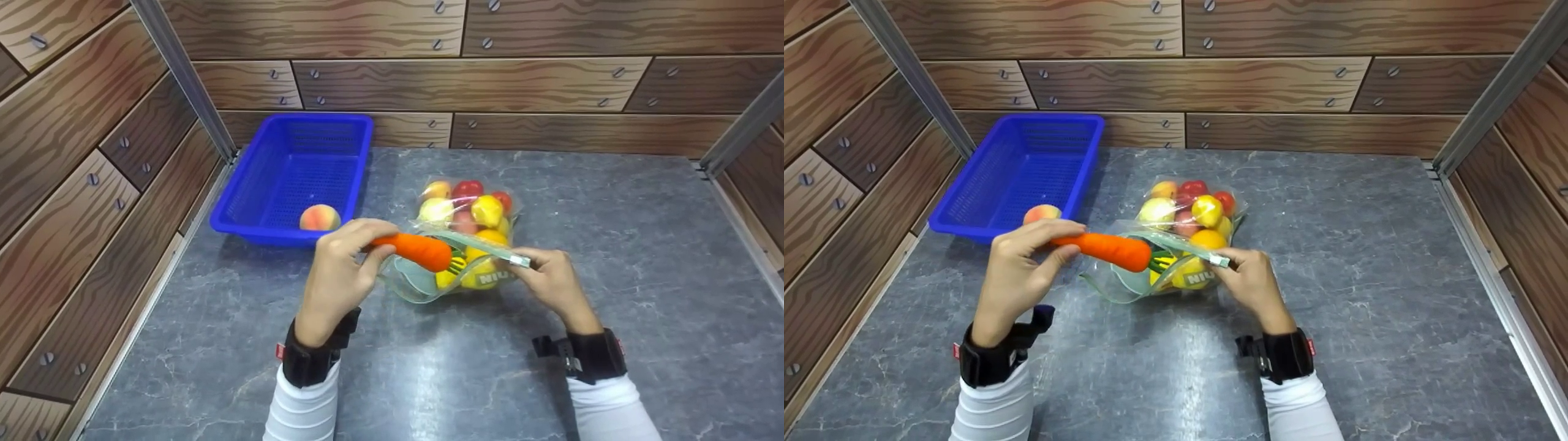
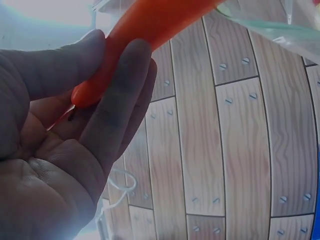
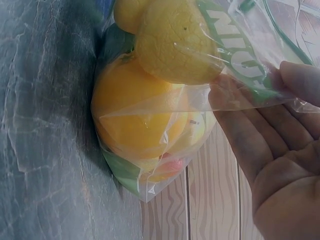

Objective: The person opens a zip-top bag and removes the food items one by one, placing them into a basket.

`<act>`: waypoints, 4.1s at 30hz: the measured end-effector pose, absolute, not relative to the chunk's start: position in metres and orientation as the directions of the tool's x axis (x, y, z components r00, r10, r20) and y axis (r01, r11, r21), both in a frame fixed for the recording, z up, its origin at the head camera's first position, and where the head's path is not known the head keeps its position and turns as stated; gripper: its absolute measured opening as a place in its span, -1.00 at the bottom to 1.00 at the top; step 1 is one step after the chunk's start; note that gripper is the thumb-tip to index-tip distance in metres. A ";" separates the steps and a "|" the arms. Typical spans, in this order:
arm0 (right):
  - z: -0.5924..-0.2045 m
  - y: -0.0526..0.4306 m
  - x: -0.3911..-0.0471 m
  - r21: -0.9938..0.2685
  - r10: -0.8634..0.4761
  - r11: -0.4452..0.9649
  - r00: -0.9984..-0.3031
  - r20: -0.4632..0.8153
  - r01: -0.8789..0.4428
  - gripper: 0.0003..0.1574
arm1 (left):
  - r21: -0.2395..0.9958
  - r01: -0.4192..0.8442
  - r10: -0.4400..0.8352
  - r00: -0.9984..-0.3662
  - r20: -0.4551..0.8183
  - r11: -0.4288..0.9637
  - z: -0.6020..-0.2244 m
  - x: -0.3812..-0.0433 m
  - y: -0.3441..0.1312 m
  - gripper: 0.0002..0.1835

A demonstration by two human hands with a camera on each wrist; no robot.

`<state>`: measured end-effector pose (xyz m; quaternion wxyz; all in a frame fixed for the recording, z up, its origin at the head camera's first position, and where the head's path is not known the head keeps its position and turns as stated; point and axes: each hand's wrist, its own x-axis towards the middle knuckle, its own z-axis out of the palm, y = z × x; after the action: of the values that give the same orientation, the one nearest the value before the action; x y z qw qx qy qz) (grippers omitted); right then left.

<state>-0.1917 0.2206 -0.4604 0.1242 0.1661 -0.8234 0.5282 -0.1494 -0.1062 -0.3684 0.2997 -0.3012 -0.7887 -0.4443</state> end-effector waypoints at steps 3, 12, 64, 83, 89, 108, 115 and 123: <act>-0.460 0.220 -0.191 -0.830 -0.142 0.388 -0.916 0.375 -0.400 -0.89 | 0.545 0.733 0.178 -0.648 0.740 0.408 -0.366 -0.149 -0.111 -0.78; -0.458 0.219 -0.190 -0.836 -0.122 0.399 -0.926 0.358 -0.376 -0.88 | 0.644 0.723 0.055 -0.674 0.736 0.250 -0.361 -0.148 -0.125 -0.77; -0.461 0.217 -0.190 -0.832 -0.120 0.383 -0.914 0.387 -0.402 -0.87 | 0.815 0.579 -0.673 -0.596 0.437 0.017 -0.397 -0.211 -0.178 -0.79; -0.461 0.216 -0.189 -0.832 -0.114 0.401 -0.922 0.369 -0.383 -0.87 | 0.734 0.271 -0.538 -0.533 0.653 0.622 -0.458 -0.247 -0.194 -0.81; -0.462 0.216 -0.190 -0.829 -0.113 0.405 -0.921 0.372 -0.385 -0.85 | 0.727 0.252 -0.499 -0.583 0.641 0.639 -0.469 -0.252 -0.196 -0.80; -0.463 0.215 -0.189 -0.832 -0.104 0.403 -0.922 0.373 -0.382 -0.85 | 0.589 0.068 -0.327 -0.777 0.537 0.806 -0.476 -0.255 -0.199 -0.61; -0.461 0.214 -0.189 -0.834 -0.116 0.402 -0.924 0.364 -0.378 -0.85 | 0.509 0.002 -0.306 -0.798 0.520 0.861 -0.476 -0.254 -0.202 -0.75; -0.462 0.217 -0.189 -0.816 -0.136 0.426 -0.919 0.369 -0.390 -0.86 | 0.441 -0.025 -0.254 -0.846 0.469 0.897 -0.471 -0.250 -0.201 -0.66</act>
<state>-0.1885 0.2168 -0.4617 0.1241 0.1577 -0.8352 0.5120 -0.2500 -0.2013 -0.4711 0.2673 0.0744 -0.9365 -0.2144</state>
